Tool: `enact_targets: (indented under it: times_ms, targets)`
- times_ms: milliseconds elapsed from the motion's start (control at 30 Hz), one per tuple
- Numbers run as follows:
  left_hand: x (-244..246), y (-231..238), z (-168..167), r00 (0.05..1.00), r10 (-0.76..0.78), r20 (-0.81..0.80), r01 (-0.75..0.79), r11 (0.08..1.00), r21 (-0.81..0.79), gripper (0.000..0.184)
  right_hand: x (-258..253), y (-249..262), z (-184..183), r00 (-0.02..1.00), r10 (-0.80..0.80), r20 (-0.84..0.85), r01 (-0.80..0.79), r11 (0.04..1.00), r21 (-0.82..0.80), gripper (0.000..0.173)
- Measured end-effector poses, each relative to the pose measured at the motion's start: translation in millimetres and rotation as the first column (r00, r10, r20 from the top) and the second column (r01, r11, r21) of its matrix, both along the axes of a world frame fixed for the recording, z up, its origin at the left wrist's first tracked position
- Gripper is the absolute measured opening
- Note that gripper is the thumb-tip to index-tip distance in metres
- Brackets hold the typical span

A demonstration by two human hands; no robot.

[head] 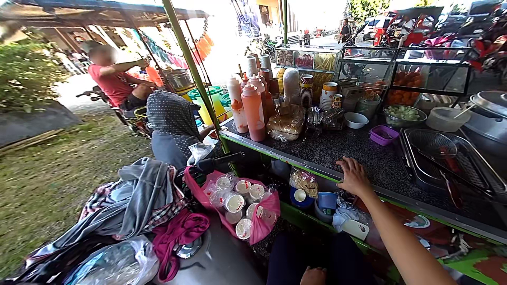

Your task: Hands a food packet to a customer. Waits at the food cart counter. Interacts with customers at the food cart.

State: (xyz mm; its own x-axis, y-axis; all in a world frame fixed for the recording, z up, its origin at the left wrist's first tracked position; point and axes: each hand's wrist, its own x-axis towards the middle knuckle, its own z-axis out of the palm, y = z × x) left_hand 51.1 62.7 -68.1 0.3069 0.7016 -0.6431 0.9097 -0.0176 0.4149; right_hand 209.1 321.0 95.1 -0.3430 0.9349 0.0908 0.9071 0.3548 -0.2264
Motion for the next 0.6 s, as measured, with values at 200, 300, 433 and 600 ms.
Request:
enact_targets:
  times_ms: [200,300,433,600]
  targets:
    - [-0.1,-0.5,0.1,1.000,-0.001,-0.004,0.001,1.000,-0.001,0.037,-0.3,0.1,0.3,1.000,-0.003,0.024,0.003,1.000,-0.002,0.081]
    - [0.1,-0.4,-0.4,1.000,0.003,-0.005,-0.003,1.000,-0.004,0.037,-0.3,1.1,-1.5,1.000,-0.012,0.023,0.013,1.000,-0.007,0.081]
    - [-0.3,0.3,-0.6,1.000,-0.002,-0.008,0.002,1.000,-0.014,0.038,-0.5,0.1,-1.0,1.000,-0.020,0.022,0.020,1.000,0.005,0.077]
    - [0.2,-0.3,-0.3,1.000,-0.009,-0.017,0.008,1.000,-0.007,0.038,-0.8,-1.2,0.4,0.999,-0.027,0.035,0.027,1.000,-0.001,0.077]
